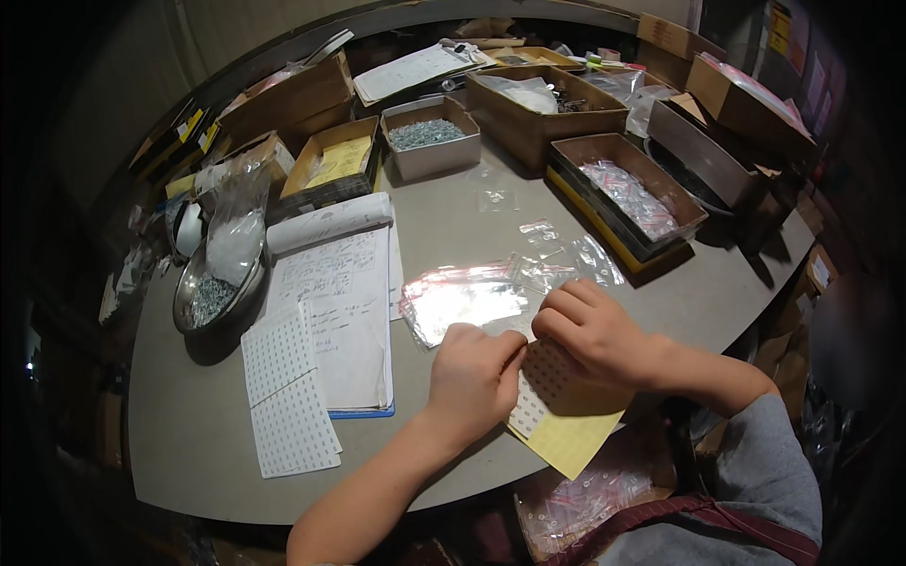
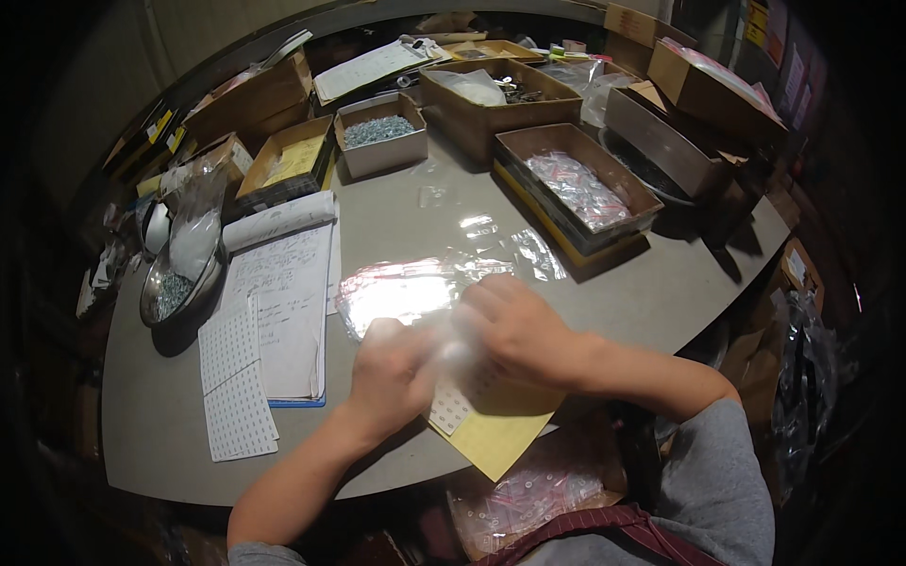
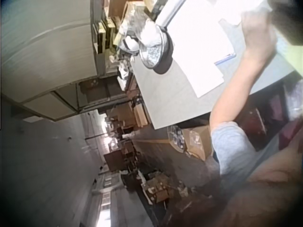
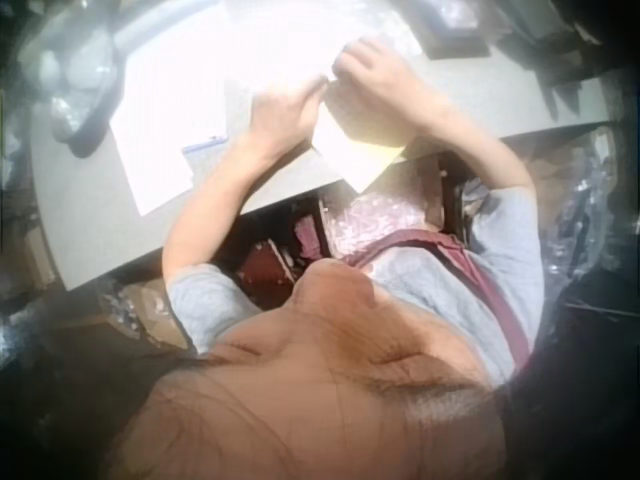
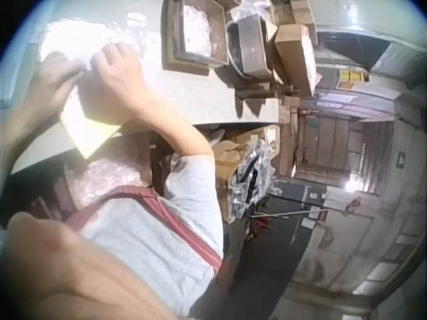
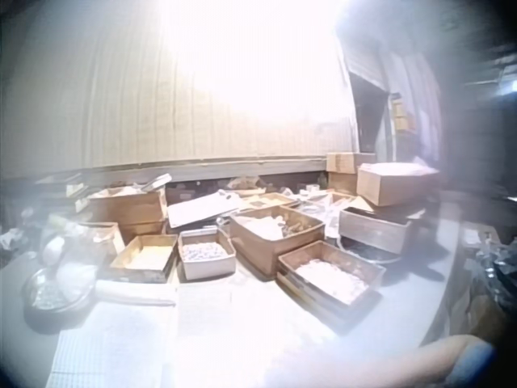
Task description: The person repeatedly peels small round stickers from a yellow sheet and affixes them to small clear plastic pouches on a cluttered worktable. The pouches are placed into a cardboard box after labeling.
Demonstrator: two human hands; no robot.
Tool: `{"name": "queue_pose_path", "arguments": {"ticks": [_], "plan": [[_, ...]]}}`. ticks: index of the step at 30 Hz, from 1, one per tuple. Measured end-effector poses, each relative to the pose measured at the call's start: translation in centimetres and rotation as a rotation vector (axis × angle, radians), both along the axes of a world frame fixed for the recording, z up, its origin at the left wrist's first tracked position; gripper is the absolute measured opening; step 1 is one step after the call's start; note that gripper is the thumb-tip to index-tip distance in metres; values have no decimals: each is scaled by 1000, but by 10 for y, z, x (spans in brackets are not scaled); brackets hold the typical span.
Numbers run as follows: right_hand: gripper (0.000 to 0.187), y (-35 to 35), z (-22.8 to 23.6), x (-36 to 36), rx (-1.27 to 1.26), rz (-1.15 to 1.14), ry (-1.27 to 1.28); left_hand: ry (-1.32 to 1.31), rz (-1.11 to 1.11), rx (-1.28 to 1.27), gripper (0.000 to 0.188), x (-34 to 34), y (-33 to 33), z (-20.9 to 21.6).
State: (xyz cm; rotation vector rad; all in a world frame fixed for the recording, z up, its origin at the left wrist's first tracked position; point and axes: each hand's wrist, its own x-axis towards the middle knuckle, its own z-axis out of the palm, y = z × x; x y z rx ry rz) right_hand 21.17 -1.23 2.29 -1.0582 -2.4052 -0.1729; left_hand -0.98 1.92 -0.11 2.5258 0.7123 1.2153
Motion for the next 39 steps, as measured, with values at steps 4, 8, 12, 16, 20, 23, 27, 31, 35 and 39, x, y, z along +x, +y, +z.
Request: {"name": "queue_pose_path", "arguments": {"ticks": [4,8,12,16,20,23,27,31,35,39], "plan": [[35,-3,-1,-1,68,11,-49,-10,7,-123,4,-1,-2,4],[37,-4,-5,1,117,24,-95,2,19,-224,9,-1,-2,3],[38,-6,-7,9,147,139,-175,-10,31,-342,10,0,-2,3],[29,-6,4,17,-33,241,-41,62,89,-314,9,-2,-1,9],[15,28,20,14,-373,71,338,203,127,18,9,-5,2,3],[19,70,37,8,-834,-155,320,134,169,129,11,1,1,3],[26,110,6,10,-803,-108,178,177,115,57,15,0,5,-2],[35,115,2,20,-609,-224,-88,170,98,34,19,-2,4,-7],[41,105,36,30,-599,-436,-286,169,66,40,19,0,7,-10],[25,108,31,26,-687,-123,84,163,45,7,19,0,5,-7]]}}
